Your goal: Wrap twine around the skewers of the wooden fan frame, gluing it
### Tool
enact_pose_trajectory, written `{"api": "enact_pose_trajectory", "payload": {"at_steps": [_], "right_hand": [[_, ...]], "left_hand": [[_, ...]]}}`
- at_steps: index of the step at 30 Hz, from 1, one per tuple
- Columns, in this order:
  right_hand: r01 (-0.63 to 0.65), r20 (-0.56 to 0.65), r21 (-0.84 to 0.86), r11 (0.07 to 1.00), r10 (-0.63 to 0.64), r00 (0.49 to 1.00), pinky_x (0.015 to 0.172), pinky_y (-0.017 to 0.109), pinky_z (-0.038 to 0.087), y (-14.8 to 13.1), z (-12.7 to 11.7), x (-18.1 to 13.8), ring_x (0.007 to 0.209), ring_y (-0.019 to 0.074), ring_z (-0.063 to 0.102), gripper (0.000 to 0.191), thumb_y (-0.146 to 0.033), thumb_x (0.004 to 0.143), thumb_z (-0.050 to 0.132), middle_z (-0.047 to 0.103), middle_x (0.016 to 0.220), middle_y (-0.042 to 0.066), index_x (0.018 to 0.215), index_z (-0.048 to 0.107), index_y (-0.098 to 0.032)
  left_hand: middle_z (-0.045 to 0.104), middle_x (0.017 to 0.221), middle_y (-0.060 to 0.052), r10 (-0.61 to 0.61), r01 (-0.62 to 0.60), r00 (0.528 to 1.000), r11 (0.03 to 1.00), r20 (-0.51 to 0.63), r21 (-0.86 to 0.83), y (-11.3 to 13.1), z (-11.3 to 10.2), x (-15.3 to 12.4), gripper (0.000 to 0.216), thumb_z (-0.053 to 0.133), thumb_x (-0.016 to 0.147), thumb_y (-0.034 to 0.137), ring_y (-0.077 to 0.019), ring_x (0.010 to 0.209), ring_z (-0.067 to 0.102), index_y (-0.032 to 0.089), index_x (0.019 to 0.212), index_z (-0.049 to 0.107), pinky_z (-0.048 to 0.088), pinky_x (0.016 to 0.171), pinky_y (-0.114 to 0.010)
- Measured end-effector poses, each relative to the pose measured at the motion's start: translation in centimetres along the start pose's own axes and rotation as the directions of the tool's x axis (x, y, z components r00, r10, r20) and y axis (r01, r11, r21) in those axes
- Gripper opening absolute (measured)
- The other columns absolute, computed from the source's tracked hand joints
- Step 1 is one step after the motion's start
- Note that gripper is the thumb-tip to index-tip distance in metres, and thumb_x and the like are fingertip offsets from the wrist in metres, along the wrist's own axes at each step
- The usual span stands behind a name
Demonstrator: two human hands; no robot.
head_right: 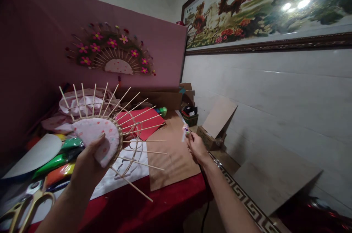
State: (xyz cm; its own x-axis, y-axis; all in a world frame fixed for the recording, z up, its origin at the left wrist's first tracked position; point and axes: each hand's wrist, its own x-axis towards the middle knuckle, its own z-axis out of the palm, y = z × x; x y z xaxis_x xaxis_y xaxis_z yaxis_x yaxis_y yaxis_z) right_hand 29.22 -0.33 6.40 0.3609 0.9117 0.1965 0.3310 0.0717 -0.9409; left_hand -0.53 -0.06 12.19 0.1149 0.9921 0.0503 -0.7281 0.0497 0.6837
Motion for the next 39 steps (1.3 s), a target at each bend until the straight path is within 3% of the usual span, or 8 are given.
{"api": "enact_pose_trajectory", "payload": {"at_steps": [3,6,9,13,19,26,33,39], "right_hand": [[0.017,-0.064,0.402,0.916,0.01,0.998,0.037,0.014,0.024,-2.6,-1.1,-2.1,0.045,0.0047,0.036,0.033,-0.033,0.066,0.069,0.038,0.06,-0.007,0.09,0.051,-0.018],[-0.009,0.025,0.534,0.846,-0.005,1.0,0.032,0.013,0.023,-6.1,-1.5,-5.4,0.041,0.0022,0.032,0.031,-0.036,0.07,0.066,0.043,0.065,-0.005,0.093,0.055,-0.018],[-0.087,0.215,0.451,0.888,-0.013,0.977,0.029,0.017,0.03,-8.7,-0.8,-8.2,0.036,0.0034,0.036,0.034,-0.047,0.076,0.057,0.051,0.067,-0.002,0.092,0.058,-0.018],[-0.061,0.393,0.202,0.978,-0.023,0.919,0.035,0.017,0.033,-9.2,1.3,-9.2,0.037,0.0051,0.041,0.038,-0.049,0.081,0.052,0.051,0.052,-0.001,0.07,0.059,-0.014],[-0.092,0.413,0.119,0.989,0.035,0.91,0.029,0.016,0.026,-8.0,3.5,-8.2,0.028,0.005,0.037,0.043,-0.054,0.081,0.047,0.042,0.038,-0.006,0.066,0.055,-0.015],[-0.131,0.407,0.116,0.985,0.073,0.911,0.027,0.015,0.027,-8.2,3.3,-8.3,0.029,0.0044,0.038,0.041,-0.053,0.08,0.049,0.045,0.044,-0.005,0.066,0.054,-0.015],[-0.119,0.398,0.108,0.987,0.066,0.915,0.027,0.016,0.029,-7.9,3.3,-8.3,0.03,0.0051,0.038,0.042,-0.054,0.081,0.048,0.045,0.045,-0.005,0.066,0.054,-0.015],[-0.107,0.382,0.108,0.988,0.058,0.922,0.028,0.015,0.03,-8.1,3.3,-8.4,0.032,0.0046,0.04,0.04,-0.052,0.079,0.051,0.048,0.049,-0.004,0.064,0.054,-0.015]], "left_hand": [[0.072,0.078,-0.012,-0.028,0.028,0.999,1.0,-0.017,0.009,0.0,0.1,-0.1,0.017,0.058,0.072,0.018,-0.0253,0.075,0.068,0.009,0.083,0.066,0.056,0.073,-0.035],[0.072,0.076,-0.011,-0.044,0.045,0.999,0.999,-0.023,0.025,-0.2,0.2,-0.3,0.017,0.06,0.07,0.018,-0.0244,0.075,0.068,0.009,0.083,0.066,0.056,0.072,-0.033],[0.072,0.08,-0.01,-0.036,0.037,0.999,0.998,-0.021,0.044,-0.4,0.4,-0.4,0.019,0.063,0.067,0.017,-0.0248,0.077,0.068,0.01,0.085,0.065,0.056,0.074,-0.034],[0.072,0.084,-0.01,-0.052,0.052,0.999,0.996,-0.003,0.079,-0.7,0.4,-0.5,0.024,0.065,0.065,0.016,-0.024,0.078,0.068,0.01,0.089,0.065,0.056,0.072,-0.032],[0.072,0.083,-0.011,-0.131,0.127,0.99,0.989,0.045,0.074,-1.2,0.0,-0.3,0.023,0.066,0.065,0.017,-0.024,0.078,0.068,0.01,0.087,0.067,0.056,0.071,-0.029],[0.073,0.078,-0.011,-0.097,0.095,0.995,0.99,0.019,0.102,-1.3,0.1,-0.5,0.021,0.069,0.063,0.019,-0.0248,0.074,0.068,0.011,0.082,0.067,0.056,0.07,-0.03],[0.072,0.081,-0.012,-0.09,0.088,0.996,0.99,0.012,0.113,-1.3,-0.1,-0.4,0.031,0.069,0.062,0.019,-0.0281,0.08,0.067,0.01,0.092,0.066,0.055,0.076,-0.036],[0.073,0.078,-0.01,-0.103,0.102,0.995,0.99,0.012,0.099,-1.4,-0.4,-0.2,0.024,0.068,0.064,0.018,-0.0238,0.075,0.068,0.012,0.087,0.068,0.055,0.074,-0.03]]}}
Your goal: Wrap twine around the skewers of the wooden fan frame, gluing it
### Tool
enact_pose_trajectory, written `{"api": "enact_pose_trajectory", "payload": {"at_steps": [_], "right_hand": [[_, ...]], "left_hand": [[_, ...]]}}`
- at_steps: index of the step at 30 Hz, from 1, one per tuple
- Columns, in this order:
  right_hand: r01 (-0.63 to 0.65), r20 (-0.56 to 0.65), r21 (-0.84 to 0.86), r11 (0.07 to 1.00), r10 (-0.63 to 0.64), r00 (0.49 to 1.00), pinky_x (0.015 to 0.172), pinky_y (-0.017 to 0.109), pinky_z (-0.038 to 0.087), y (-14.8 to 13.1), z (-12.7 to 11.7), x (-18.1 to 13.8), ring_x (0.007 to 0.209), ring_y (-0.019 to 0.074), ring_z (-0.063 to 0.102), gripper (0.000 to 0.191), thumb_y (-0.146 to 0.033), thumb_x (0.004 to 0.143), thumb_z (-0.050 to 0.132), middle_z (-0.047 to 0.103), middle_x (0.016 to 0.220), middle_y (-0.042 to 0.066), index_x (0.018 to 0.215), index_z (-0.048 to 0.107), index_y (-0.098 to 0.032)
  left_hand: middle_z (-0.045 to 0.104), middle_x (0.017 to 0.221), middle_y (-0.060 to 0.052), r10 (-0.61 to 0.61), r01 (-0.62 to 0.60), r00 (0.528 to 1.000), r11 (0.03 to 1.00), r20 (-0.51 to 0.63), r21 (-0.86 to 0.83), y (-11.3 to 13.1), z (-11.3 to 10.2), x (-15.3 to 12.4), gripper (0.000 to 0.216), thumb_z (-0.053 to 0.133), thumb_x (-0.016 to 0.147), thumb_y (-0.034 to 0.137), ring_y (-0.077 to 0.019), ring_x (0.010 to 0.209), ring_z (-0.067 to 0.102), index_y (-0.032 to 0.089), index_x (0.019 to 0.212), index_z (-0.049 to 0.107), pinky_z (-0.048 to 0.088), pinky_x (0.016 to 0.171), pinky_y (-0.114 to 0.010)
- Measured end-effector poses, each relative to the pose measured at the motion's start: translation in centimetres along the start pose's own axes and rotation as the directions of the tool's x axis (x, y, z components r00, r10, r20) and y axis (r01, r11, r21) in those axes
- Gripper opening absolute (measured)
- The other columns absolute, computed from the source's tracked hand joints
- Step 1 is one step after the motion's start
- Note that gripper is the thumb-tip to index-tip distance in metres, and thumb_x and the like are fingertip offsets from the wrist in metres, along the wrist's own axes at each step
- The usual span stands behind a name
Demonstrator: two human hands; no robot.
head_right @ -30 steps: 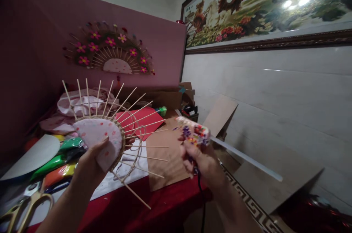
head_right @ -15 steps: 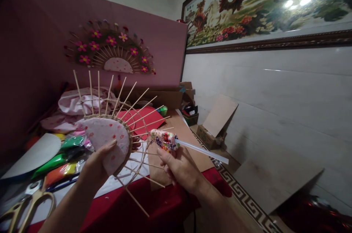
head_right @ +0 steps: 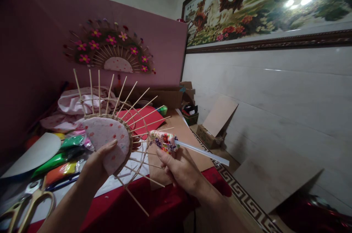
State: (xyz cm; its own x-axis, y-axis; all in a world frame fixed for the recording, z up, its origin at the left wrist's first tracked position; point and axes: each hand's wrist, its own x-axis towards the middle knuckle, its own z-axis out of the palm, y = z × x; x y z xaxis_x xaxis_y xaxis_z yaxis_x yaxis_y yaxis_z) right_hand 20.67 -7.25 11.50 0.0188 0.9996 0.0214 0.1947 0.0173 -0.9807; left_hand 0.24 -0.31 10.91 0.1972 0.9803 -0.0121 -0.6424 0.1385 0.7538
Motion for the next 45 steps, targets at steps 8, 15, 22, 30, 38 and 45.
{"api": "enact_pose_trajectory", "payload": {"at_steps": [8,15,22,30,38,45], "right_hand": [[-0.023,0.035,-0.001,1.0,0.023,0.999,0.027,0.015,0.027,-0.04,-0.02,0.07,0.032,0.0045,0.038,0.041,-0.054,0.08,0.049,0.046,0.047,-0.004,0.065,0.053,-0.016],[-0.012,0.027,-0.023,1.0,0.012,1.0,0.028,0.016,0.025,-0.08,-0.07,-0.12,0.03,0.0044,0.038,0.042,-0.054,0.081,0.047,0.044,0.045,-0.005,0.065,0.053,-0.016],[-0.037,0.017,-0.004,0.999,0.037,0.999,0.03,0.016,0.026,-0.22,0.07,-0.13,0.034,0.0042,0.04,0.043,-0.055,0.08,0.049,0.047,0.049,-0.004,0.066,0.052,-0.015],[-0.038,0.01,-0.038,0.999,0.038,0.999,0.031,0.017,0.026,0.13,-0.08,-0.05,0.034,0.0049,0.04,0.044,-0.056,0.08,0.048,0.046,0.05,-0.003,0.064,0.053,-0.016],[-0.028,-0.023,-0.026,0.999,0.027,0.999,0.033,0.016,0.031,0.06,-0.06,-0.18,0.038,0.0048,0.042,0.042,-0.055,0.08,0.05,0.047,0.051,-0.003,0.064,0.053,-0.015],[-0.013,-0.005,0.004,1.0,0.013,1.0,0.027,0.016,0.03,0.08,0.0,-0.1,0.033,0.0058,0.039,0.042,-0.055,0.079,0.05,0.044,0.045,-0.005,0.064,0.053,-0.016]], "left_hand": [[0.073,0.079,-0.01,0.013,-0.013,1.0,1.0,0.009,0.008,0.13,0.43,-0.37,0.021,0.068,0.064,0.019,-0.0237,0.073,0.068,0.012,0.083,0.068,0.055,0.07,-0.029],[0.072,0.078,-0.009,0.006,-0.007,1.0,1.0,-0.013,-0.021,0.25,0.64,-0.48,0.02,0.07,0.062,0.018,-0.0206,0.069,0.068,0.011,0.081,0.068,0.055,0.065,-0.025],[0.072,0.076,-0.009,0.019,-0.018,0.999,1.0,-0.039,0.021,0.26,0.89,-0.6,0.027,0.071,0.059,0.02,-0.0227,0.068,0.068,0.011,0.083,0.065,0.056,0.061,-0.028],[0.072,0.076,-0.008,0.017,-0.017,1.0,1.0,-0.009,0.009,0.19,0.56,-0.48,0.024,0.072,0.059,0.02,-0.0207,0.067,0.068,0.012,0.081,0.066,0.056,0.062,-0.026],[0.072,0.075,-0.009,0.016,-0.017,1.0,1.0,0.023,0.021,0.12,0.36,-0.37,0.021,0.07,0.061,0.021,-0.0212,0.067,0.068,0.011,0.08,0.067,0.056,0.062,-0.024],[0.072,0.076,-0.009,0.012,-0.012,1.0,1.0,0.005,-0.008,0.13,0.5,-0.52,0.021,0.07,0.061,0.02,-0.0198,0.067,0.068,0.011,0.08,0.068,0.055,0.064,-0.024]]}}
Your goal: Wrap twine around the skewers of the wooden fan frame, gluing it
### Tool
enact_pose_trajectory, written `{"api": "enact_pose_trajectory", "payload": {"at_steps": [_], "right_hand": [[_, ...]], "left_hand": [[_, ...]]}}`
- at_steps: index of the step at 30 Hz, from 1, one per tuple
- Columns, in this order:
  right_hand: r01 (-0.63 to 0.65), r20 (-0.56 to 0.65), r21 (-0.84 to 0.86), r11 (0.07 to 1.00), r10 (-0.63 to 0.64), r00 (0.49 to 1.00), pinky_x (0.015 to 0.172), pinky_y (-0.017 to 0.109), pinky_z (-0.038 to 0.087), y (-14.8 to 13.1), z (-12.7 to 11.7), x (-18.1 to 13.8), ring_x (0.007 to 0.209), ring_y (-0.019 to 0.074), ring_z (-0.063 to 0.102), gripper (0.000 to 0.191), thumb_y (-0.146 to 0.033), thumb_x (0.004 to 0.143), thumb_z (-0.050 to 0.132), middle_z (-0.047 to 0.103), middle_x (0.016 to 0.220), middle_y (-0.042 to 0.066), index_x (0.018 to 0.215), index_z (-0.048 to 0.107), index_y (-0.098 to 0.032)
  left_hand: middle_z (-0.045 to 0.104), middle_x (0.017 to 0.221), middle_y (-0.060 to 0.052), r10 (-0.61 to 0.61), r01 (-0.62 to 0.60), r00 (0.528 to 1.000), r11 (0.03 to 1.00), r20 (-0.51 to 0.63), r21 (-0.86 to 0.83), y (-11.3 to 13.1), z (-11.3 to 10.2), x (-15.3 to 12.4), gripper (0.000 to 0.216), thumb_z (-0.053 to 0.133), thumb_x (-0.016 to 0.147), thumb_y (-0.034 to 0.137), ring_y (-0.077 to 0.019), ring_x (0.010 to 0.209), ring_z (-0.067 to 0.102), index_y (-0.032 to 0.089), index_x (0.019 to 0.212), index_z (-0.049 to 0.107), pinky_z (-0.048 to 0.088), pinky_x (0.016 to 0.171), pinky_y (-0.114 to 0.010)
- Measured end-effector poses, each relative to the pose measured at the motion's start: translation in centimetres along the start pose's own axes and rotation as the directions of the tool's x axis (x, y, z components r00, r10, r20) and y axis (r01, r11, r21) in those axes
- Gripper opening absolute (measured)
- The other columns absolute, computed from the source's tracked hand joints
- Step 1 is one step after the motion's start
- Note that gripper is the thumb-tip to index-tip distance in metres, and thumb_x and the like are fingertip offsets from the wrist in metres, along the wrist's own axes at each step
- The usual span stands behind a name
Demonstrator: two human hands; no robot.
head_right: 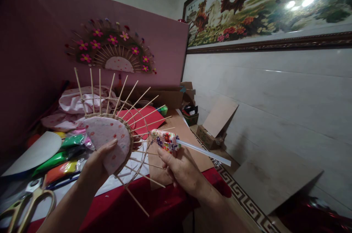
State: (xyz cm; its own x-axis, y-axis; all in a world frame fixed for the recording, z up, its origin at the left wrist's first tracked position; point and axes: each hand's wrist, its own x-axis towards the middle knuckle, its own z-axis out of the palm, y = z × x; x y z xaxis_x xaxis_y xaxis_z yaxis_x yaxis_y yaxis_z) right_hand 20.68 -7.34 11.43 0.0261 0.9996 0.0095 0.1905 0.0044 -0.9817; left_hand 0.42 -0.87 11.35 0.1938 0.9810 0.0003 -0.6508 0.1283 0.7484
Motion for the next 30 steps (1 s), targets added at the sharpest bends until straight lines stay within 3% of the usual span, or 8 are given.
{"api": "enact_pose_trajectory", "payload": {"at_steps": [8,15,19,30], "right_hand": [[-0.004,0.032,0.163,0.987,-0.001,0.999,0.026,0.015,0.034,-0.8,0.1,0.1,0.034,0.0042,0.043,0.038,-0.051,0.078,0.055,0.053,0.062,-0.002,0.078,0.057,-0.013],[0.005,0.086,0.278,0.961,-0.03,0.996,0.025,0.014,0.035,-1.3,0.2,0.3,0.034,0.0039,0.043,0.035,-0.049,0.079,0.055,0.054,0.063,-0.002,0.079,0.056,-0.014],[-0.021,0.101,0.293,0.956,-0.009,0.995,0.025,0.014,0.034,-1.7,0.0,0.2,0.033,0.0036,0.043,0.034,-0.048,0.078,0.055,0.054,0.063,-0.002,0.083,0.057,-0.014],[-0.01,0.116,0.287,0.958,-0.025,0.993,0.024,0.014,0.034,-1.8,-0.1,0.2,0.032,0.0038,0.042,0.035,-0.048,0.079,0.055,0.054,0.061,-0.002,0.083,0.057,-0.013]], "left_hand": [[0.072,0.08,-0.011,-0.013,0.013,1.0,1.0,0.017,0.0,0.3,0.3,0.2,0.024,0.067,0.063,0.021,-0.0238,0.073,0.068,0.01,0.085,0.068,0.056,0.067,-0.029],[0.072,0.084,-0.012,-0.042,0.041,0.999,0.996,-0.003,-0.076,0.4,0.2,0.2,0.024,0.067,0.063,0.017,-0.0226,0.076,0.068,0.009,0.085,0.068,0.055,0.072,-0.029],[0.072,0.081,-0.013,-0.053,0.052,0.999,0.996,-0.011,-0.073,0.4,0.2,0.0,0.024,0.066,0.064,0.017,-0.0231,0.073,0.068,0.008,0.086,0.067,0.056,0.069,-0.029],[0.071,0.086,-0.014,-0.058,0.059,0.998,0.996,0.018,-0.065,0.6,0.3,0.0,0.024,0.063,0.066,0.017,-0.0252,0.081,0.067,0.008,0.089,0.066,0.055,0.076,-0.032]]}}
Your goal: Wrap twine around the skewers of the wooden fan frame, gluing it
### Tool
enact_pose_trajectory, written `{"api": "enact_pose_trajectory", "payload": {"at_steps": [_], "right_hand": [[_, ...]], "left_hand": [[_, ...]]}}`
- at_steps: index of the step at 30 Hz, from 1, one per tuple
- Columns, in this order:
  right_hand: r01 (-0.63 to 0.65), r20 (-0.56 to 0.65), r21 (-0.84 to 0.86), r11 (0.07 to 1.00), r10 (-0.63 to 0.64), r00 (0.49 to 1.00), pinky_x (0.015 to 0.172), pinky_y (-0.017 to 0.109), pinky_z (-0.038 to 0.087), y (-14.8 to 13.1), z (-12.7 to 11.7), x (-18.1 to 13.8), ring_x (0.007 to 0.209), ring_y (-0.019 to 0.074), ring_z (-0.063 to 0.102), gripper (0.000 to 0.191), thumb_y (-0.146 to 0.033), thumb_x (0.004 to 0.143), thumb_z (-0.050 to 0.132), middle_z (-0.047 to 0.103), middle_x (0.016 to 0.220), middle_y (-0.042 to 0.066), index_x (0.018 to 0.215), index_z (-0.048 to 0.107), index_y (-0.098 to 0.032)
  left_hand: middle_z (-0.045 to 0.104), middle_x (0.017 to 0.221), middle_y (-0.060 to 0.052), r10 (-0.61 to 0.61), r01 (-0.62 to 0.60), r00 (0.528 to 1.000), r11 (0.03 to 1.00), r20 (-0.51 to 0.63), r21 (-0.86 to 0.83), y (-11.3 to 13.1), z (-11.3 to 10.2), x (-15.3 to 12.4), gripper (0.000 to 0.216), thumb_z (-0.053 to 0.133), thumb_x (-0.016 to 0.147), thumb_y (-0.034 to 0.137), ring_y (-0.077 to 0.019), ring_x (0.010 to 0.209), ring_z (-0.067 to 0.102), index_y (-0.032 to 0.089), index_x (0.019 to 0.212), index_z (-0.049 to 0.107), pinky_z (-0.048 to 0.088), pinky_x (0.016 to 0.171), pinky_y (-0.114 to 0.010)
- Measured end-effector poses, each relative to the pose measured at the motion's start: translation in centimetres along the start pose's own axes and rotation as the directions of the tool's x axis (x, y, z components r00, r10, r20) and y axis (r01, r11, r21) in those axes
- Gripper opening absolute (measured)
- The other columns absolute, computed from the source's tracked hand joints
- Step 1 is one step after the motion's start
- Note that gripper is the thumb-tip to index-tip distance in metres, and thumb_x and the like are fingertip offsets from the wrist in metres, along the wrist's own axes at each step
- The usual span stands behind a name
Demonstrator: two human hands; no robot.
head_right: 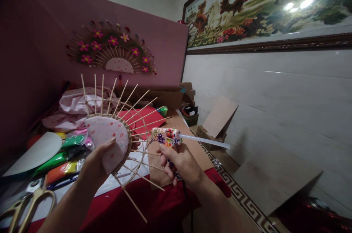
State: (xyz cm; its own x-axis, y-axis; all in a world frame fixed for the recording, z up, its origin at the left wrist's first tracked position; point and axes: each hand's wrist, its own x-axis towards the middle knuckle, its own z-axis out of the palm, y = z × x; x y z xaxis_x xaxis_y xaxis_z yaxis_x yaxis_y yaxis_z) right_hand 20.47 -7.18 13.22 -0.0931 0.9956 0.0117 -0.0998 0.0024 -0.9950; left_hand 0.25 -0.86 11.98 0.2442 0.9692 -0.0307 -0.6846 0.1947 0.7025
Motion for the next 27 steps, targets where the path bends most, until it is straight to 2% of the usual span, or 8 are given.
{"api": "enact_pose_trajectory", "payload": {"at_steps": [6,14,22,25,27], "right_hand": [[-0.018,0.013,0.069,0.997,0.017,1.0,0.025,0.014,0.034,-0.2,-0.1,0.1,0.033,0.0035,0.043,0.035,-0.048,0.079,0.053,0.054,0.063,-0.003,0.088,0.057,-0.014],[-0.032,0.043,0.095,0.995,0.028,0.999,0.025,0.014,0.033,-0.3,-0.2,0.2,0.034,0.0034,0.042,0.036,-0.048,0.079,0.054,0.053,0.063,-0.003,0.091,0.057,-0.014],[-0.05,0.034,0.197,0.979,0.044,0.998,0.025,0.013,0.03,-0.5,-0.8,-0.3,0.032,0.0022,0.038,0.035,-0.049,0.081,0.051,0.053,0.064,-0.002,0.092,0.056,-0.016],[0.017,-0.029,0.215,0.977,-0.011,1.0,0.025,0.014,0.028,-0.8,-1.1,-0.2,0.032,0.0023,0.037,0.035,-0.049,0.079,0.053,0.052,0.064,-0.003,0.092,0.056,-0.017],[0.139,-0.162,0.159,0.978,-0.113,0.98,0.027,0.015,0.029,-0.7,-2.1,0.4,0.033,0.003,0.037,0.035,-0.049,0.076,0.055,0.051,0.064,-0.003,0.094,0.055,-0.018]], "left_hand": [[0.072,0.083,-0.012,0.014,-0.014,1.0,1.0,-0.024,0.0,0.0,0.2,0.0,0.023,0.064,0.066,0.016,-0.0231,0.076,0.068,0.008,0.087,0.067,0.056,0.071,-0.031],[0.072,0.083,-0.012,0.03,-0.03,1.0,0.999,0.002,0.031,0.0,-0.4,0.3,0.023,0.065,0.066,0.018,-0.0227,0.075,0.067,0.009,0.087,0.067,0.056,0.069,-0.028],[0.072,0.085,-0.013,0.047,-0.046,0.999,0.998,-0.02,0.033,0.0,-0.1,0.2,0.024,0.065,0.065,0.019,-0.0248,0.079,0.068,0.009,0.087,0.067,0.056,0.072,-0.03],[0.072,0.085,-0.012,0.082,-0.08,0.995,0.996,-0.053,0.03,0.0,0.0,0.2,0.026,0.064,0.065,0.017,-0.0244,0.079,0.068,0.009,0.09,0.065,0.056,0.073,-0.031],[0.072,0.083,-0.012,0.104,-0.103,0.993,0.995,-0.063,0.021,0.2,-0.1,0.3,0.027,0.063,0.064,0.016,-0.0244,0.077,0.068,0.008,0.09,0.064,0.056,0.072,-0.032]]}}
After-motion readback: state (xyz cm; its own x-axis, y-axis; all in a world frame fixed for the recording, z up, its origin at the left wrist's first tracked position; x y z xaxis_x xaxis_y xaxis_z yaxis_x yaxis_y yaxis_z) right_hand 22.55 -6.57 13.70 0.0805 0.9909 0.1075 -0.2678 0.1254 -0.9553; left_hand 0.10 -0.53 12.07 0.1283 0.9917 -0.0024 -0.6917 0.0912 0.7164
